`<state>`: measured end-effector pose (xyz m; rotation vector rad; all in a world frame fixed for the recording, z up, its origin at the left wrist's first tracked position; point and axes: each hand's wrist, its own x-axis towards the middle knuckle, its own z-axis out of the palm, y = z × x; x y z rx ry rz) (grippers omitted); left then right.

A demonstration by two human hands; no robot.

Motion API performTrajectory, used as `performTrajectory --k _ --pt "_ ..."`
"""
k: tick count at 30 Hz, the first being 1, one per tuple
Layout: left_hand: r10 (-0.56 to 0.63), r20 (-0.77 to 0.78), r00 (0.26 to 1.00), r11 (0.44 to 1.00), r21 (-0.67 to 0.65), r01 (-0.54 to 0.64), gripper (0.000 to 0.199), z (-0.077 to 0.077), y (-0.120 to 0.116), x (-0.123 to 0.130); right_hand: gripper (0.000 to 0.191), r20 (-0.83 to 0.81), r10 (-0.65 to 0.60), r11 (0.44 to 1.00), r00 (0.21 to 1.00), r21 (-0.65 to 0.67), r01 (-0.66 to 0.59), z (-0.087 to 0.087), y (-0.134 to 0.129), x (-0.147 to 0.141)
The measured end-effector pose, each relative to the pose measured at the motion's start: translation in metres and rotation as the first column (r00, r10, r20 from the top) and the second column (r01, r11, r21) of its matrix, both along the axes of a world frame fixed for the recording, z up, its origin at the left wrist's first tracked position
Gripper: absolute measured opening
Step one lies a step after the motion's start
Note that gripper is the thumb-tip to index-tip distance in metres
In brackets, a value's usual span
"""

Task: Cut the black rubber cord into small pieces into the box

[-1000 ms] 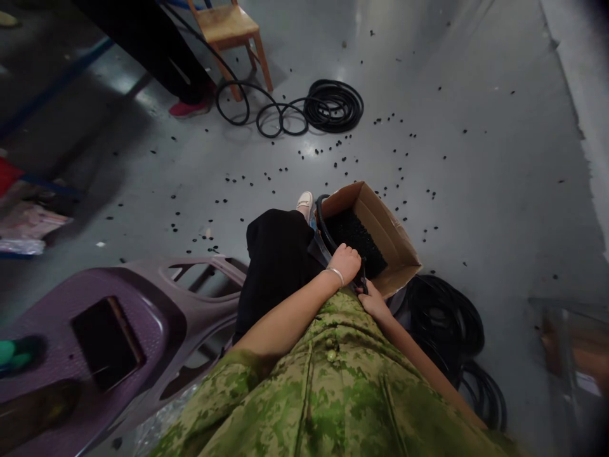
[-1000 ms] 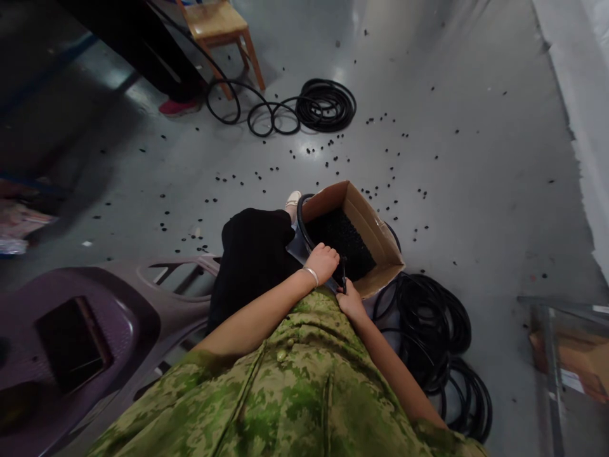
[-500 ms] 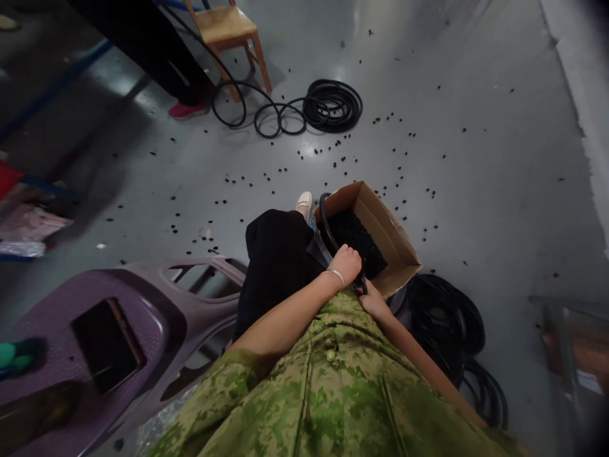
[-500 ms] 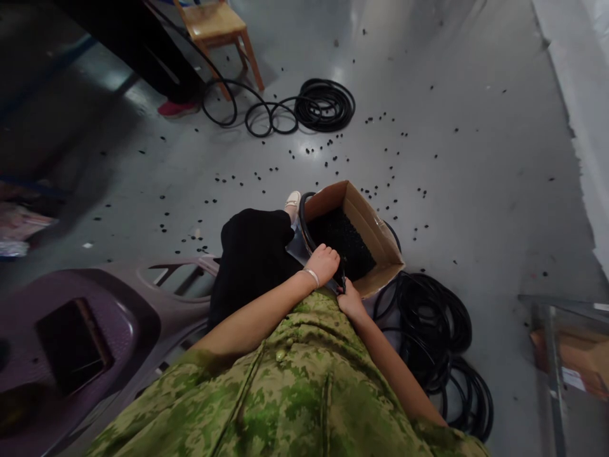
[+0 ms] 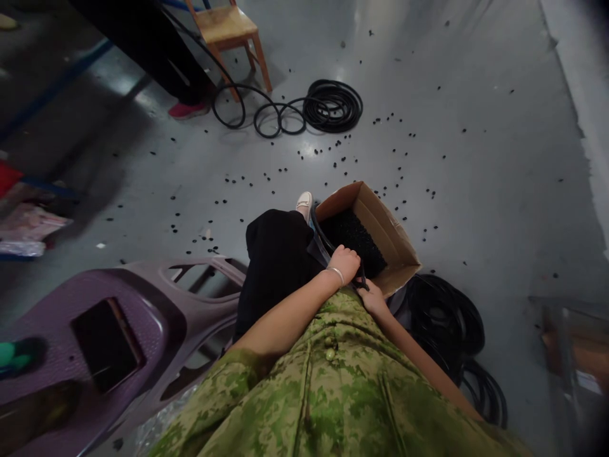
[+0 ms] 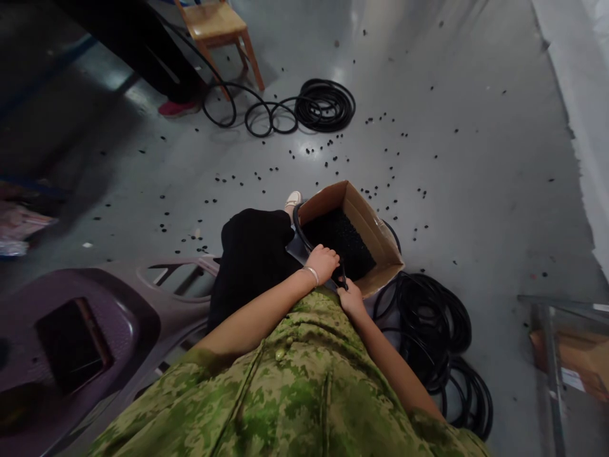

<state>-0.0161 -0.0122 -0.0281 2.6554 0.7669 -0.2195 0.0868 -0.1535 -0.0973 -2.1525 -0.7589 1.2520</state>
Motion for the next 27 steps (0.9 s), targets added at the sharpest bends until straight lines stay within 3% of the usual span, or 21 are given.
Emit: performTrajectory --k 4,8,13,19,27 --pt "0.086 -0.058 0.995 0.992 -0.09 -0.091 0.027 0.005 0.006 0.0 0.048 -0.044 -0.07 0.997 0.997 -0.014 0.07 -0.004 -0.001 0.001" --pt "0.165 -0.085 0.983 0.97 -0.165 -0.178 0.031 0.006 0.01 -0.001 0.071 -0.171 -0.161 0.985 0.972 -0.089 0.147 -0.005 -0.005 0.002" --pt "0.274 -0.062 0.96 0.912 -0.299 -0.279 0.031 0.002 0.014 -0.001 0.09 -0.314 -0.119 0.992 0.942 -0.072 0.101 0.007 -0.01 0.003" --pt "0.376 -0.056 0.925 0.847 -0.385 -0.368 0.029 0.0 0.018 -0.001 0.087 -0.342 -0.05 0.999 0.938 -0.028 0.043 0.023 -0.008 0.0" --pt "0.351 -0.026 0.936 0.841 -0.431 -0.328 0.028 -0.007 0.018 0.0 0.084 -0.328 -0.03 1.0 0.944 -0.016 0.027 0.02 -0.009 0.002"
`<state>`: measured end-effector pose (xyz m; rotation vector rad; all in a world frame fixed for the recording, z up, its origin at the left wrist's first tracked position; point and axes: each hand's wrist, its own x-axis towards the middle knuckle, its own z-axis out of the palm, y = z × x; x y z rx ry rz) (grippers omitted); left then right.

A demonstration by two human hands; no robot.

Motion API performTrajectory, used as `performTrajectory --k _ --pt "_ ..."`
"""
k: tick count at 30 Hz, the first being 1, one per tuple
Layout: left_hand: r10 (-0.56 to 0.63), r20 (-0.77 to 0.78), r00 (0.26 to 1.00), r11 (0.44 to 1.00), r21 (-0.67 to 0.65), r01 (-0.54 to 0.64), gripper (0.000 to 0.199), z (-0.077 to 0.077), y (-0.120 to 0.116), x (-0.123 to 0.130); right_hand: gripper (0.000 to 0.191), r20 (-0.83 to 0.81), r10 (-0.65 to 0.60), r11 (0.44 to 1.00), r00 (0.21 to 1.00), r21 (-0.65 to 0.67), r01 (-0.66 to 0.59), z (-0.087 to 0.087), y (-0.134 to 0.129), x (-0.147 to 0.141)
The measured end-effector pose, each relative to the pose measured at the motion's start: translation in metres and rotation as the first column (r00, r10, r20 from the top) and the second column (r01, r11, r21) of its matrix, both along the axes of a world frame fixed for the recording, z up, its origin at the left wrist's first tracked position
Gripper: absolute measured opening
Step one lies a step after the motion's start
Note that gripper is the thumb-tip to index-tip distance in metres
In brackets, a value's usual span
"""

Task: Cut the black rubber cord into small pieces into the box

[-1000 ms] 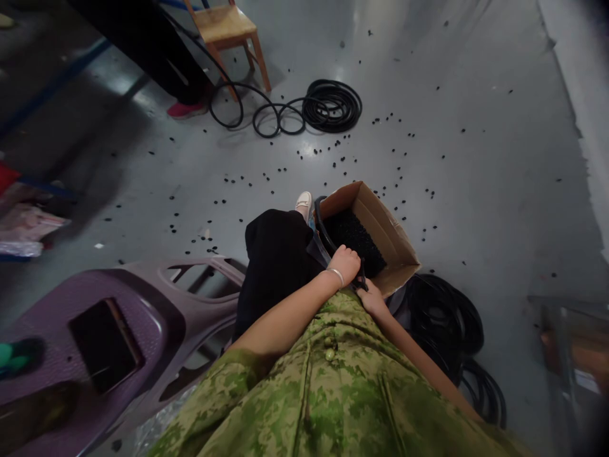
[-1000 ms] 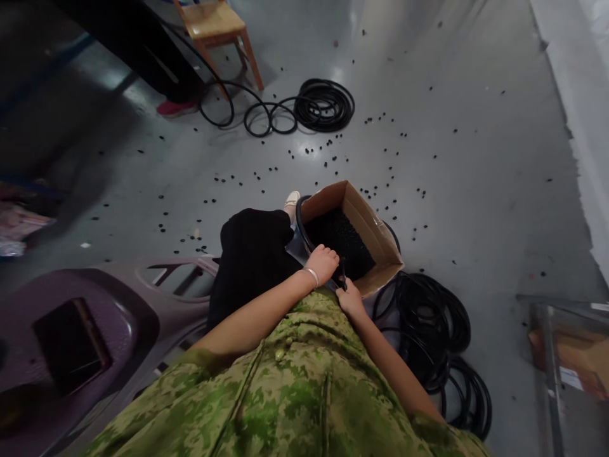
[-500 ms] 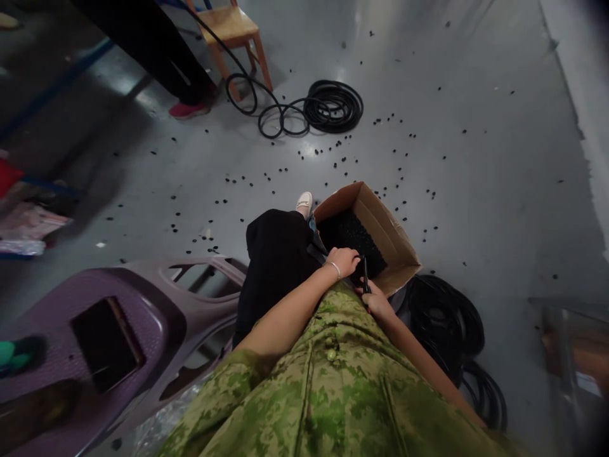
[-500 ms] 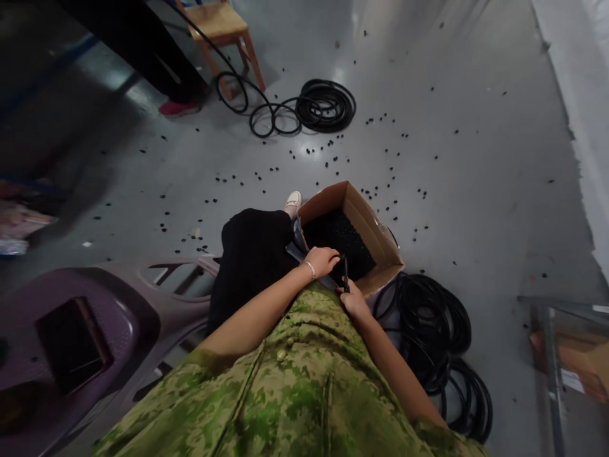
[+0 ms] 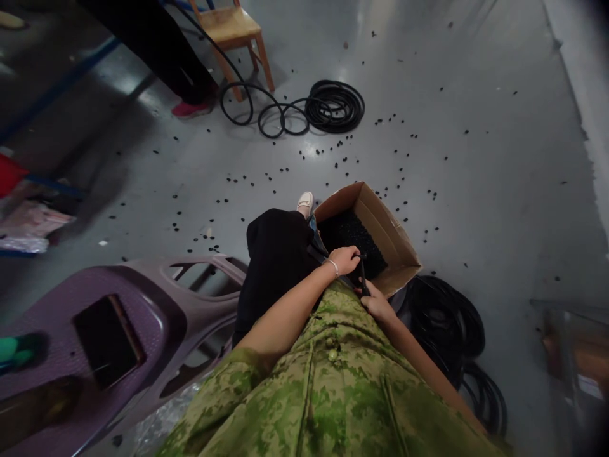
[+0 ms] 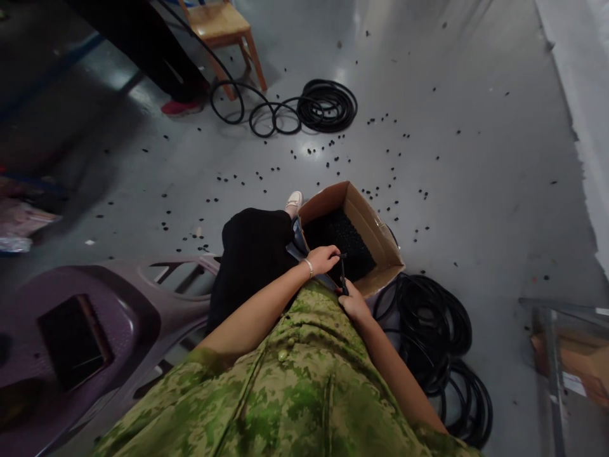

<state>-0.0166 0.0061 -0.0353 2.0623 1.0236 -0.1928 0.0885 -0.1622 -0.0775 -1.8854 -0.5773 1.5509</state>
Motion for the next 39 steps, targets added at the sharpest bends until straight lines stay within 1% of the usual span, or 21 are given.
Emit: performTrajectory --k 2,4,7,10,13,18,20,25,29,34,39 --pt "-0.013 0.008 1.0 1.0 -0.003 0.013 0.028 0.0 -0.001 0.0 0.076 0.032 -0.005 1.0 0.999 0.016 0.005 0.0 0.0 0.002" --pt "-0.014 0.014 1.0 1.0 -0.008 0.014 0.028 0.0 -0.001 0.0 0.064 0.019 -0.015 0.999 1.0 0.042 0.014 0.001 0.001 0.004" --pt "0.015 0.026 1.0 1.0 -0.013 -0.014 0.028 -0.001 0.0 0.0 0.055 -0.105 -0.071 0.997 0.992 0.033 0.075 0.004 0.002 0.008" --pt "0.054 0.051 0.997 0.998 -0.025 -0.052 0.027 -0.003 0.002 0.0 0.055 -0.2 -0.125 0.992 0.972 -0.031 0.121 0.009 0.002 0.013" --pt "0.071 0.054 0.996 0.996 -0.054 -0.068 0.026 -0.004 0.002 0.0 0.055 -0.219 -0.11 0.993 0.969 -0.073 0.096 0.016 0.001 0.019" --pt "0.069 0.035 0.997 0.994 -0.085 -0.066 0.025 -0.003 0.002 0.0 0.062 -0.318 -0.082 0.997 0.944 -0.026 0.078 0.018 -0.006 0.027" --pt "0.064 0.029 0.998 0.995 -0.085 -0.061 0.026 -0.002 0.002 0.0 0.065 -0.303 -0.051 0.998 0.952 0.011 0.057 0.016 -0.01 0.028" --pt "0.077 0.031 0.997 0.993 -0.094 -0.074 0.026 -0.005 0.002 -0.001 0.07 -0.189 0.028 0.992 0.982 0.124 -0.004 0.006 -0.014 0.026" --pt "0.091 0.031 0.995 0.991 -0.101 -0.087 0.027 -0.006 0.003 0.0 0.08 -0.179 0.059 0.986 0.982 0.166 -0.029 -0.004 -0.014 0.025" --pt "0.081 0.001 0.997 0.989 -0.128 -0.08 0.026 -0.004 0.003 0.002 0.075 -0.151 0.089 0.974 0.985 0.22 -0.054 -0.013 -0.016 0.026" --pt "0.082 -0.014 0.997 0.986 -0.146 -0.083 0.027 -0.004 0.003 0.003 0.07 -0.158 0.1 0.971 0.982 0.231 -0.061 -0.015 -0.021 0.026"
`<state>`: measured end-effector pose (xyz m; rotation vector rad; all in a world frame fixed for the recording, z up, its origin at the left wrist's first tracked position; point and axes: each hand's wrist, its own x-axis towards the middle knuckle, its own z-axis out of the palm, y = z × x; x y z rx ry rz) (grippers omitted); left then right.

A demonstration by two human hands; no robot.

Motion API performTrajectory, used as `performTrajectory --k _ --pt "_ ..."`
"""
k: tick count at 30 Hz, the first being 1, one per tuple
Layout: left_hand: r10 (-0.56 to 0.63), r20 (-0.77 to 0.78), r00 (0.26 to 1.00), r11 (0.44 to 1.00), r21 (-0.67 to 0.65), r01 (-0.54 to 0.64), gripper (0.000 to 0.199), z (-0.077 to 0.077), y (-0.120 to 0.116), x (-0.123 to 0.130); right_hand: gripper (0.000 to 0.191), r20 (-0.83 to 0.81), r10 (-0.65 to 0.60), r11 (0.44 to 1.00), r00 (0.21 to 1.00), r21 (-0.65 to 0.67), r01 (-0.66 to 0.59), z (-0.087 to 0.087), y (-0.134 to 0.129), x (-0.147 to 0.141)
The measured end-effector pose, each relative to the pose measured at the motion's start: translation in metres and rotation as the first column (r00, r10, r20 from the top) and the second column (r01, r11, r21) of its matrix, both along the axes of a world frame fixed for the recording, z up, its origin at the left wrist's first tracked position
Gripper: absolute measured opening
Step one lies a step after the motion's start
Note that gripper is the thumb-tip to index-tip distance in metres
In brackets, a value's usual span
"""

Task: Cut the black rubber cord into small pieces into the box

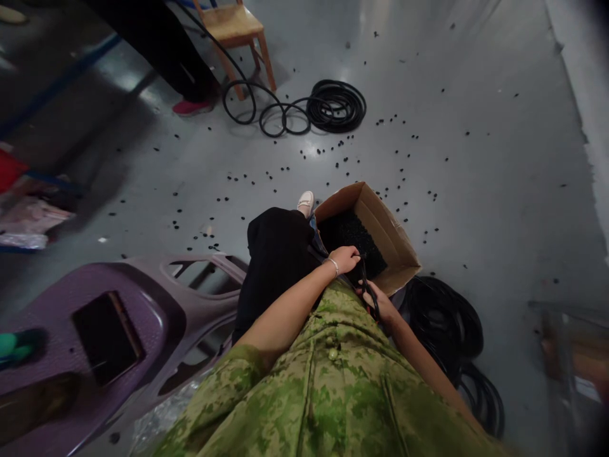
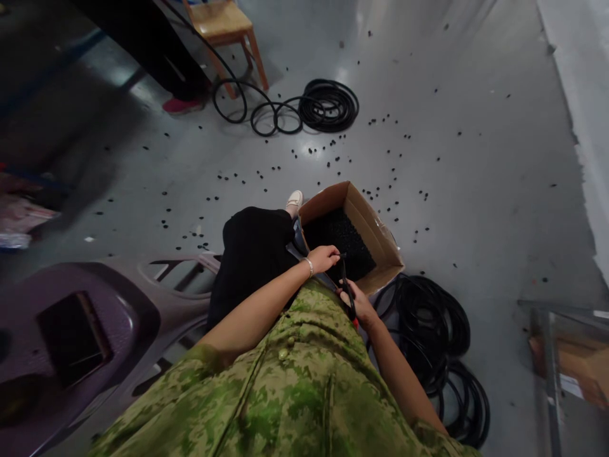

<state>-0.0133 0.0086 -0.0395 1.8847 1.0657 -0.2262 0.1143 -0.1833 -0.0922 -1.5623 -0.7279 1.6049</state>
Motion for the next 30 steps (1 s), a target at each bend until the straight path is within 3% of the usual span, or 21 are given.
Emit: performTrajectory --k 11,22,30 --pt "-0.021 -0.02 1.0 0.999 0.04 0.021 0.028 0.005 -0.002 -0.002 0.069 0.06 -0.068 0.997 0.996 -0.039 0.07 0.01 0.003 -0.011" --pt "-0.166 -0.093 0.982 0.981 0.083 0.174 0.032 0.004 -0.007 0.0 0.067 0.102 -0.114 0.993 0.988 -0.027 0.117 0.019 0.007 -0.019" --pt "-0.198 -0.1 0.975 0.974 0.089 0.207 0.033 -0.001 -0.009 0.002 0.063 0.152 -0.114 0.993 0.982 -0.016 0.118 0.018 0.007 -0.019"
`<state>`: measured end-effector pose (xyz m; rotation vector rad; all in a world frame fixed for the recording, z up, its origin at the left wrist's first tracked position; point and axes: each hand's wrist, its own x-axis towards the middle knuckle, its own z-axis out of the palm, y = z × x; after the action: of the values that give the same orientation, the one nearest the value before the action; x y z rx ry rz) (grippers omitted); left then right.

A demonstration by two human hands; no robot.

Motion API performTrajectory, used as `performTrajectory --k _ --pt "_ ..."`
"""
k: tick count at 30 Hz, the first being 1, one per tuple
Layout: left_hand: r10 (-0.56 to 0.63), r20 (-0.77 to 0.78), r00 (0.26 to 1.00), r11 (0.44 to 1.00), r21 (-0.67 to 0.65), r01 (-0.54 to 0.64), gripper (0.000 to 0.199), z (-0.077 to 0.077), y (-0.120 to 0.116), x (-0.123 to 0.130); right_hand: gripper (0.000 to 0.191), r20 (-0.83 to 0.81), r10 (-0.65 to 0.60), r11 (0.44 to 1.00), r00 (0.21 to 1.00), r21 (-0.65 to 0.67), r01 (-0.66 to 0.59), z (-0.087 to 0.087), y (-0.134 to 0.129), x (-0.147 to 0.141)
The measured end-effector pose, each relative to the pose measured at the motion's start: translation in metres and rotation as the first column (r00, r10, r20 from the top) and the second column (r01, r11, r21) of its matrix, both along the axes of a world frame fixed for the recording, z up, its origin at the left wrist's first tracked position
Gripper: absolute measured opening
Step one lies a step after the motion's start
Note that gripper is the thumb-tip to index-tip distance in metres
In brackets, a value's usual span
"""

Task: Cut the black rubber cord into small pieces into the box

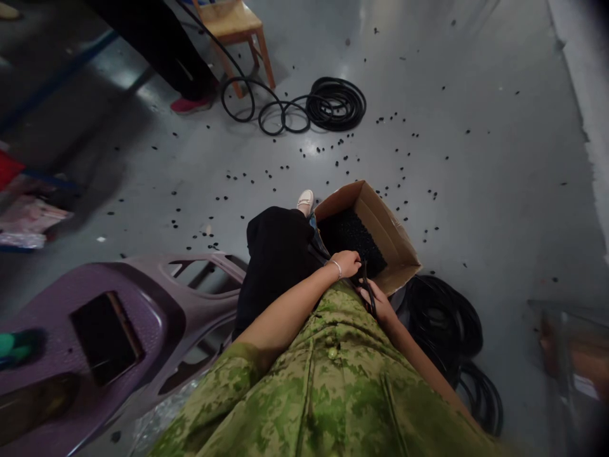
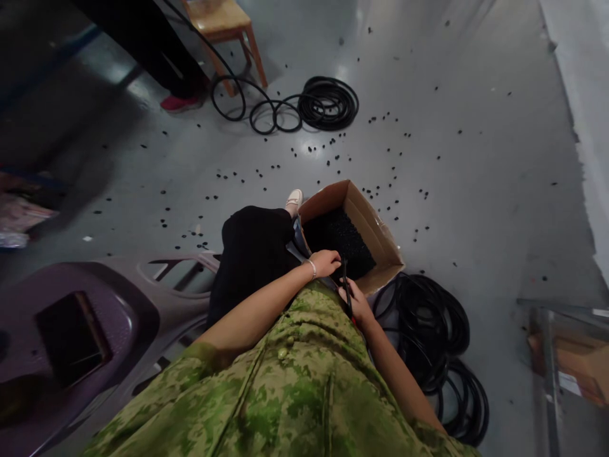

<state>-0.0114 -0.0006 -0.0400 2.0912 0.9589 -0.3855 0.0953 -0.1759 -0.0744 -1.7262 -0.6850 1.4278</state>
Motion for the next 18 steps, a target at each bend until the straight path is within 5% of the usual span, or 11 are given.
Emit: performTrajectory --k 18 --pt "0.001 0.026 1.0 1.0 -0.014 0.0 0.033 0.0042 0.0003 -0.0014 0.066 0.093 0.012 1.0 0.996 0.012 -0.013 -0.008 -0.0003 0.0006"
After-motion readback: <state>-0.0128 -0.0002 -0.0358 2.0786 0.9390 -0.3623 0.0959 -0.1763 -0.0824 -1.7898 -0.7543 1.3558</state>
